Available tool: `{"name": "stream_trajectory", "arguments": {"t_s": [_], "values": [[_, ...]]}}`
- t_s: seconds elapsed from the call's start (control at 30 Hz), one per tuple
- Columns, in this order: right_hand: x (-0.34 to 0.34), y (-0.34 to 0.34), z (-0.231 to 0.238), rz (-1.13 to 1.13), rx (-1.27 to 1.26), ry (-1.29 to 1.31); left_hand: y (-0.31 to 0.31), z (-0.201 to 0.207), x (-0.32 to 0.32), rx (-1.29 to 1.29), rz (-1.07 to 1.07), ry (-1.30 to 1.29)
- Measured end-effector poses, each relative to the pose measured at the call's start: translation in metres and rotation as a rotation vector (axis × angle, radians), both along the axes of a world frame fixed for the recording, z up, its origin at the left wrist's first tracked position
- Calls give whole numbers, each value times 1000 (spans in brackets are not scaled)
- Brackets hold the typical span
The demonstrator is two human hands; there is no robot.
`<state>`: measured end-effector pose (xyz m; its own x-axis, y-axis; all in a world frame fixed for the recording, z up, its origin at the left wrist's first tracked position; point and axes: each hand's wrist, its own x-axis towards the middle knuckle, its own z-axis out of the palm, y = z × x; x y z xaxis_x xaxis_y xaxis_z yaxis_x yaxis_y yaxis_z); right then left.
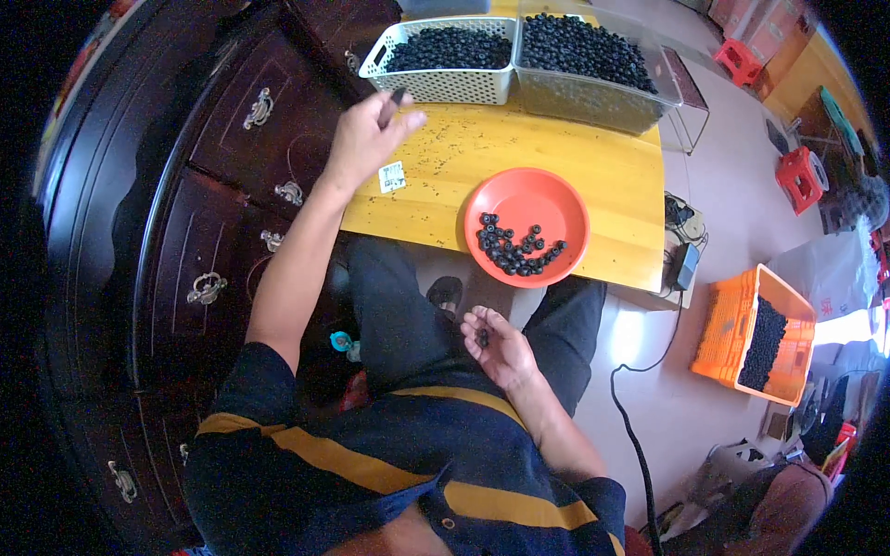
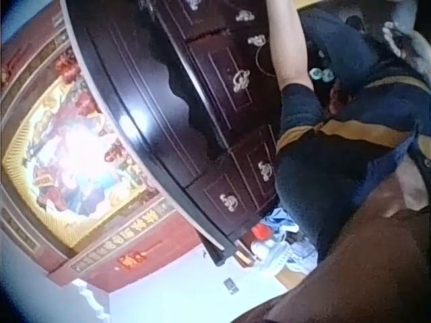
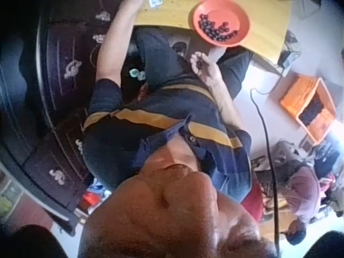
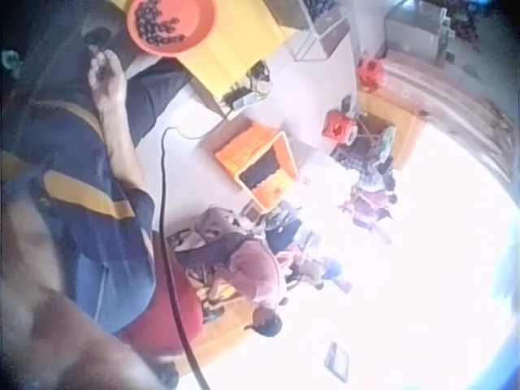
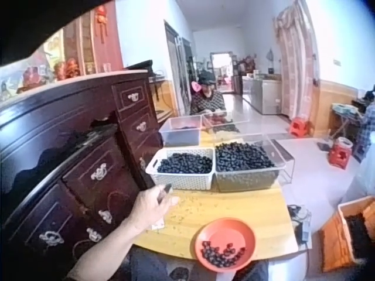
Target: Sorting small black fruits, likely grapes or berries, into different containers by hand.
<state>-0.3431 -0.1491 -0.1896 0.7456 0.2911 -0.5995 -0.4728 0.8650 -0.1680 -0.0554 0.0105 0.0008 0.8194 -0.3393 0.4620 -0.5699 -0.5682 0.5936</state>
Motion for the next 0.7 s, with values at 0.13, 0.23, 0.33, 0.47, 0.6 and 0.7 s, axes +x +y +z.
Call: {"name": "stream_trajectory", "arguments": {"t_s": [0.13,0.23,0.33,0.47,0.6,0.7], "values": [[2,-5,4,-43,25,-26,9,-48,-61,86,-220,411],[5,-6,16,-39,25,-33,12,-78,-120,149,-410,559],[4,-4,4,-40,34,-58,13,-109,-166,275,-487,535],[4,2,6,-20,39,-154,9,-117,-201,317,-490,554],[3,4,19,7,-52,-121,10,-141,-209,367,-471,380],[3,2,24,18,-80,-97,9,-144,-211,310,-494,247]]}}
